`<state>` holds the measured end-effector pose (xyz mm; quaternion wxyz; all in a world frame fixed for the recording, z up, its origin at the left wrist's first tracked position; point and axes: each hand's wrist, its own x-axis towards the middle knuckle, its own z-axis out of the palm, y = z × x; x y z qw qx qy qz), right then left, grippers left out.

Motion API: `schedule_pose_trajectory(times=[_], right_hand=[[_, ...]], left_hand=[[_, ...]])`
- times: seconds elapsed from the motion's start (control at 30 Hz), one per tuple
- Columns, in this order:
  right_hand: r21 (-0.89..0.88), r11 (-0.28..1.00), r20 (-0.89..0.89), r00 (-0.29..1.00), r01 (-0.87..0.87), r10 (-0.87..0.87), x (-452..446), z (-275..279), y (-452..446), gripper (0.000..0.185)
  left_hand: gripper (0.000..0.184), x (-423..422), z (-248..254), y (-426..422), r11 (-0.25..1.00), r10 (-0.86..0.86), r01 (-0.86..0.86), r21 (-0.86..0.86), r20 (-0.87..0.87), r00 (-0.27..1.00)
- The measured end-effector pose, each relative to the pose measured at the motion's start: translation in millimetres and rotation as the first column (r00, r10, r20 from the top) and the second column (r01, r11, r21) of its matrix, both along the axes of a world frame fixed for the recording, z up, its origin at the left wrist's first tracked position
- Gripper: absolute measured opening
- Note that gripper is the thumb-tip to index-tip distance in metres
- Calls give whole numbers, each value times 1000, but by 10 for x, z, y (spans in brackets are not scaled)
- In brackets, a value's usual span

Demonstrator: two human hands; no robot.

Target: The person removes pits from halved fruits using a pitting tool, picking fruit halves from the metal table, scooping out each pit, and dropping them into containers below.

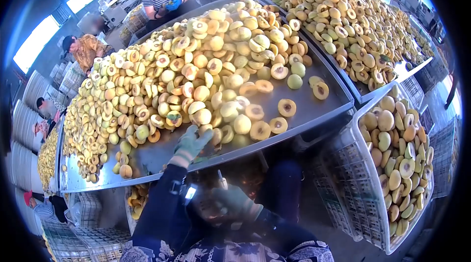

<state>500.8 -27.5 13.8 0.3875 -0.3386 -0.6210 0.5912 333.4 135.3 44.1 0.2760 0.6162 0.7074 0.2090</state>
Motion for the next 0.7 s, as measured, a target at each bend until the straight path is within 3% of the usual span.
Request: schedule_pose_trajectory(times=[0.03,0.1,0.17,0.2,0.23,0.27,0.33,0.47,0.53,0.63,0.7], right_hand=[[-342,940,-91,996,-6,-27,11,66,11,31],[-701,710,-235,961,-63,-147,13,121,17,25],[-795,593,-349,895,-125,-279,8,148,26,19],[-763,642,-312,913,-75,-264,11,176,41,17],[-725,688,-274,929,-30,-249,17,215,71,15],[-681,733,-235,943,13,-235,14,270,107,14],[-594,800,-184,954,83,-235,-33,495,169,20],[-297,932,29,977,210,-210,-137,599,231,29],[-322,929,-139,962,180,-235,-219,698,177,29],[-200,965,90,984,171,-155,-177,959,44,29],[-97,974,170,967,206,-188,-195,800,-3,28]], left_hand=[[76,108,-71,83,1000,10,-11,-14,-41,999],[77,220,-131,170,998,44,-48,-31,-121,992],[74,163,-169,178,995,61,-57,-76,47,997],[73,117,-168,174,993,76,-63,-99,129,989],[57,132,96,62,961,135,-14,-275,427,894],[52,68,109,12,959,153,43,-280,640,753],[42,-106,130,-245,957,196,140,-254,923,331],[42,-34,411,-822,969,174,182,-170,985,-9],[41,-26,346,-1009,993,50,100,-55,997,59],[48,43,410,-1207,1000,-6,-22,10,987,160],[50,100,510,-1311,996,-1,-83,18,978,208]])
